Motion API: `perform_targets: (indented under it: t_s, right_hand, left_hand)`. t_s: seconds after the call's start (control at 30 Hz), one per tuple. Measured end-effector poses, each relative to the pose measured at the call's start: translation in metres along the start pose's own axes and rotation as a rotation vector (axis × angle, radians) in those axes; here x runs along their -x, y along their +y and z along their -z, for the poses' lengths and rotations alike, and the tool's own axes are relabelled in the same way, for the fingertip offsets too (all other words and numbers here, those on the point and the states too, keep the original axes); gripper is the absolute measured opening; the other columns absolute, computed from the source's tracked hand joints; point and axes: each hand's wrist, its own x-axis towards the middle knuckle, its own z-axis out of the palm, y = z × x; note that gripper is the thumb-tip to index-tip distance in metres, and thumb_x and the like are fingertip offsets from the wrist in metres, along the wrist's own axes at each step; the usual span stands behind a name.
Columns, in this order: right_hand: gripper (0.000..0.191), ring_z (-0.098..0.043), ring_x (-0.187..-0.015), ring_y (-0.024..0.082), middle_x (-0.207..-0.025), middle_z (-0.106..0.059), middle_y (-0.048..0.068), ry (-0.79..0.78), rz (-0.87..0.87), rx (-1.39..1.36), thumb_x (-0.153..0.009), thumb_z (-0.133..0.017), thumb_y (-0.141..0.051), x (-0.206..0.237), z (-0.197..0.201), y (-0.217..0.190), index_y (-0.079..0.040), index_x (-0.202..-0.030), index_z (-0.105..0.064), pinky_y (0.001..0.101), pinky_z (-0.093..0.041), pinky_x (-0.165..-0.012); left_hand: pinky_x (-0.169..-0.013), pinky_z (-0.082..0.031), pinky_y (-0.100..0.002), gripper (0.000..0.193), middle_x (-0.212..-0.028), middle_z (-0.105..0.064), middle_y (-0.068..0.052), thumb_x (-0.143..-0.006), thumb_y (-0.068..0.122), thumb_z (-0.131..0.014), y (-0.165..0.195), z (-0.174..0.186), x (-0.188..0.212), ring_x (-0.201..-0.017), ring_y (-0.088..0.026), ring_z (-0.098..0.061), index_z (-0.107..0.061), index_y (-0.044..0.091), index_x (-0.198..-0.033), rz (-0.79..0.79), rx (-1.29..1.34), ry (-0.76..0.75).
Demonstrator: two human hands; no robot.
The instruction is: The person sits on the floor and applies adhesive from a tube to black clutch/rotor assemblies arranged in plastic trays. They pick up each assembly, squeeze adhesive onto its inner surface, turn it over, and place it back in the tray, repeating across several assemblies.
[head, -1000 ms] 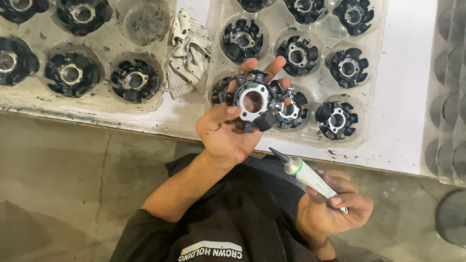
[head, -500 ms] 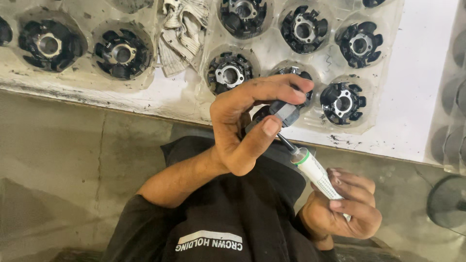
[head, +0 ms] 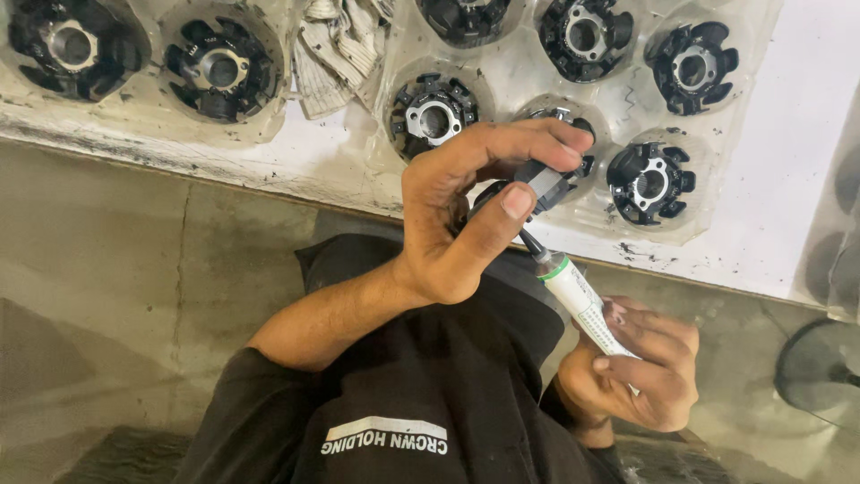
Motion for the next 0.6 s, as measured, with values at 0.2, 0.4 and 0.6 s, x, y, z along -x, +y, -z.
perform_targets:
  t_s: [0.2,0.4,0.6]
  right_hand:
    - [0.042,-0.065,-0.083,0.028,-0.089,-0.063,0.015,-0.010,0.031,-0.001,-0.084,-0.071,0.024,0.0016,0.0024,0.0043,-0.006,-0.076,-0.043,0.0413,-0.067,-0.065]
    - [0.040,-0.065,-0.084,0.028,-0.087,-0.062,0.016,-0.068,0.089,0.004,-0.077,-0.069,0.025,-0.0026,0.0079,0.0087,-0.006,-0.074,-0.044,0.0413,-0.067,-0.063]
    - [0.042,-0.066,-0.088,0.028,-0.088,-0.060,0.015,-0.069,0.062,0.017,-0.080,-0.073,0.024,-0.0014,0.0056,0.0044,-0.006,-0.074,-0.044,0.0405,-0.066,-0.065]
  left_hand:
    - [-0.100,-0.054,-0.026,0.025,-0.133,-0.068,-0.021,-0.112,0.014,-0.054,-0.0014,0.0009,0.0028,-0.116,-0.016,-0.065,-0.061,-0.004,-0.128,0.051,0.036,0.007]
    - [-0.098,-0.054,-0.025,0.025,-0.133,-0.068,-0.021,-0.112,0.014,-0.054,-0.0058,0.0011,0.0020,-0.116,-0.015,-0.065,-0.060,-0.004,-0.128,0.044,0.039,0.011]
    - [-0.103,-0.053,-0.027,0.024,-0.134,-0.068,-0.021,-0.115,0.015,-0.055,-0.0098,0.0029,0.0055,-0.118,-0.016,-0.065,-0.061,-0.004,-0.129,0.037,0.064,0.022]
